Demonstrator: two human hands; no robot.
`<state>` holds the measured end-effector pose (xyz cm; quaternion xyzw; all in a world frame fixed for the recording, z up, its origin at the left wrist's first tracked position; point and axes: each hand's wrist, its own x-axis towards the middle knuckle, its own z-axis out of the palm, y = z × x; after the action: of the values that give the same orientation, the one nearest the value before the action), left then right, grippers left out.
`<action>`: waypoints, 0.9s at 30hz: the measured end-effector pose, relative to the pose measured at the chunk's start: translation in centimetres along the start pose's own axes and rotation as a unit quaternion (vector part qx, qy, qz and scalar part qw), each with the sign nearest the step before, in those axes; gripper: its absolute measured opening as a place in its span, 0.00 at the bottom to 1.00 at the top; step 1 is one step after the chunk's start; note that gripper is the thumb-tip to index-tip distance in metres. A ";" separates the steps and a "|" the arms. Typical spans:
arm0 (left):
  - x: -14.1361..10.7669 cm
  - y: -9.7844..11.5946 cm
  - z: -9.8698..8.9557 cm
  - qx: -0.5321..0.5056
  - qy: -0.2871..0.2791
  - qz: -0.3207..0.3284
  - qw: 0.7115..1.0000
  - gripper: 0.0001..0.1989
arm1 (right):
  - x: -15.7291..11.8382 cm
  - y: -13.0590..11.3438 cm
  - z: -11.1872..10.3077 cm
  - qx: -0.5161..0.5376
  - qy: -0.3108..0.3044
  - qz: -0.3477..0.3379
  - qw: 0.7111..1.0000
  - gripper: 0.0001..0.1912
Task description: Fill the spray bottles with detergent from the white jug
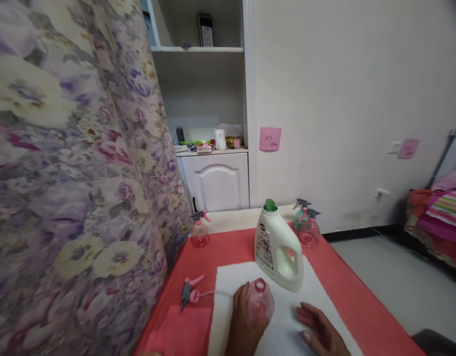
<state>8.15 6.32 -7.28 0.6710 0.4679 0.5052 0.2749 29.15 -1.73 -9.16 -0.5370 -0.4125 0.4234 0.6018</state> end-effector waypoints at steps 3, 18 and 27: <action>-0.3 -1.1 0.5 0.003 0.021 0.016 1.000 0.30 | 1.3 -2.7 -1.7 -0.034 0.038 -0.024 0.998 0.30; -0.8 -0.8 1.3 0.040 0.077 0.051 0.995 0.24 | 10.8 -9.1 0.4 -0.046 0.033 -0.125 0.990 0.24; -0.8 -1.0 1.1 0.055 0.066 0.075 0.993 0.25 | 13.8 -9.7 1.1 -0.066 -0.038 -0.116 0.990 0.24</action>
<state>8.79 6.16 -8.86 0.6837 0.4600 0.5413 0.1676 32.87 11.11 1.14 -0.5075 -0.5220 0.3426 0.5937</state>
